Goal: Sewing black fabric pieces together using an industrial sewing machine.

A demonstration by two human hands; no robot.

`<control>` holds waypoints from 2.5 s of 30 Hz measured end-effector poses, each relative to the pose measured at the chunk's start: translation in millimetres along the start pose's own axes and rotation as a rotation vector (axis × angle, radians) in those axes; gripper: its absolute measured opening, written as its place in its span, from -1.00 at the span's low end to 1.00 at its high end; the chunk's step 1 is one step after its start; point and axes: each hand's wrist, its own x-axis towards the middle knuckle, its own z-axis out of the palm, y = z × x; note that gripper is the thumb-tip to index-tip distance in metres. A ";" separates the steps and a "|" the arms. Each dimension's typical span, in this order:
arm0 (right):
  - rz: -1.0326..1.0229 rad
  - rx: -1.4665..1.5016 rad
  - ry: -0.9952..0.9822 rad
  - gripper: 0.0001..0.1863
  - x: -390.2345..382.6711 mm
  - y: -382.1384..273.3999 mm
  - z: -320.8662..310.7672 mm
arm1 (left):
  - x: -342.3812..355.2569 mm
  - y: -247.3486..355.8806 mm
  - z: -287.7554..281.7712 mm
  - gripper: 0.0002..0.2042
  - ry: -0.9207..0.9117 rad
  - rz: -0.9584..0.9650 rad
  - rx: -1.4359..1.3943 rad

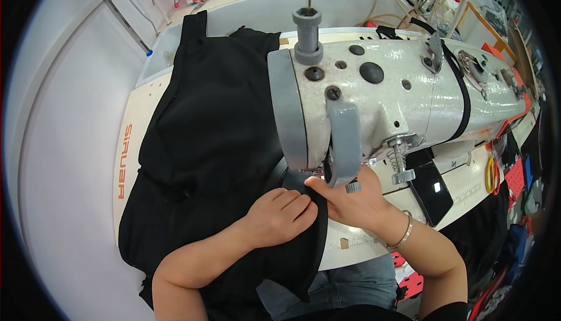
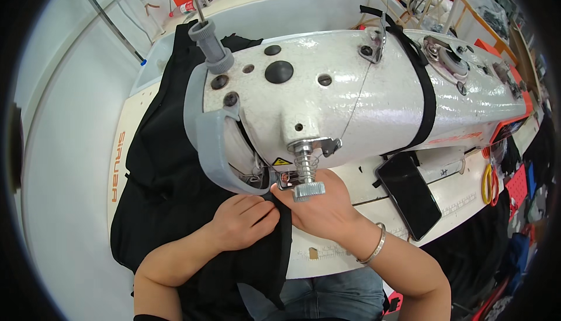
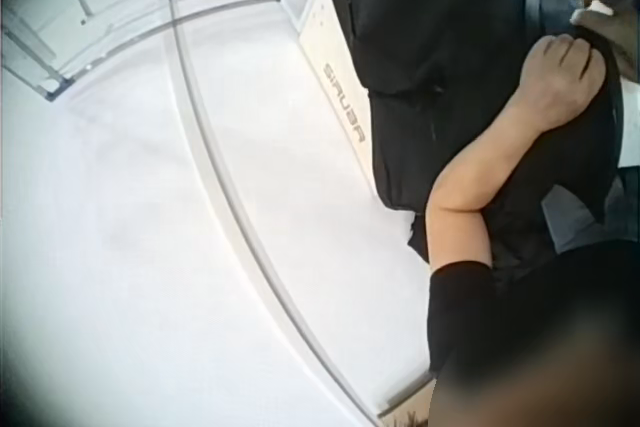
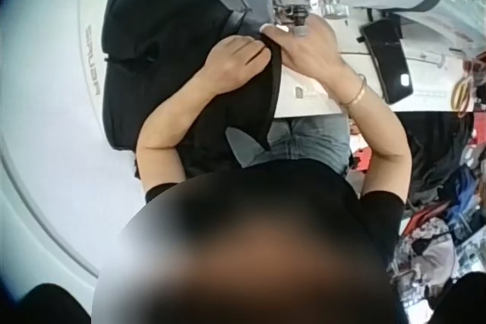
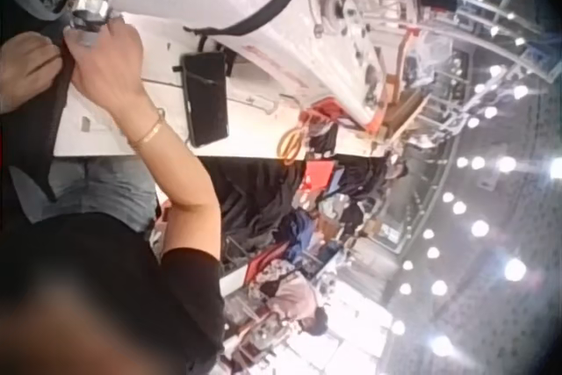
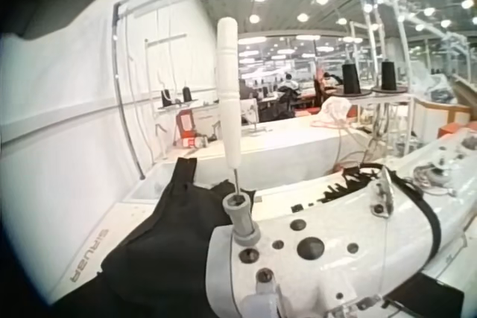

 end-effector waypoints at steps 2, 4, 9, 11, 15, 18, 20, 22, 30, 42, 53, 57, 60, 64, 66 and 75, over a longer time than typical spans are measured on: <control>-0.016 -0.070 -0.094 -0.74 2.8 2.9 3.5 | 0.6 -0.1 -2.0 -0.78 0.019 0.000 0.012; -0.041 -0.080 -0.062 -0.80 2.2 4.9 7.7 | 1.4 -0.4 -3.2 -0.79 0.035 -0.005 0.024; 0.407 0.442 -0.066 -0.87 -1.8 4.8 23.0 | 3.7 -1.1 -3.0 -0.80 0.081 0.005 0.038; 0.304 0.414 -0.136 -0.84 -2.1 11.7 22.6 | 4.7 -1.5 -1.7 -0.82 0.076 -0.001 0.016; -0.155 0.200 -0.036 -0.82 3.5 22.7 22.5 | 5.0 -1.8 2.4 -0.82 -0.015 -0.128 -0.161; -0.377 -0.093 0.045 -0.88 4.3 23.3 19.1 | 2.6 -4.8 5.8 -0.81 -0.016 -0.279 -0.210; -0.308 -0.024 -0.058 -0.88 1.3 23.6 13.8 | -0.3 -7.0 7.2 -0.82 -0.049 -0.241 -0.198; -0.261 0.000 -0.048 -0.91 -3.8 21.1 10.8 | -2.8 -9.0 8.2 -0.83 -0.114 -0.209 -0.192; -0.166 -0.107 0.088 -0.89 -24.6 7.0 6.5 | -0.9 -12.6 6.4 -0.74 -0.132 -0.127 -0.181; -0.020 -0.010 0.034 -0.84 -29.0 6.2 4.2 | 6.2 5.8 2.1 -0.69 -0.086 -0.178 -0.064; 0.065 0.109 -0.007 -0.74 -27.3 6.2 -0.8 | 10.5 16.0 6.4 -0.72 -0.070 -0.268 -0.024; 0.029 0.109 -0.009 -0.75 -26.2 6.0 -0.5 | 9.0 15.6 6.4 -0.73 -0.076 -0.258 -0.012; 0.013 0.086 -0.006 -0.77 -25.4 5.8 -0.5 | 7.2 15.9 6.7 -0.73 -0.030 -0.226 0.020; -0.001 0.061 -0.016 -0.80 -25.0 5.9 -0.1 | 6.4 16.3 7.8 -0.72 -0.025 -0.226 0.027; -0.023 0.043 -0.008 -0.81 -24.5 6.6 1.6 | 7.1 15.8 7.9 -0.72 -0.008 -0.217 0.075; -0.049 0.024 -0.032 -0.84 -24.9 5.6 4.1 | 13.2 8.7 -1.6 -0.63 -0.125 -0.311 0.057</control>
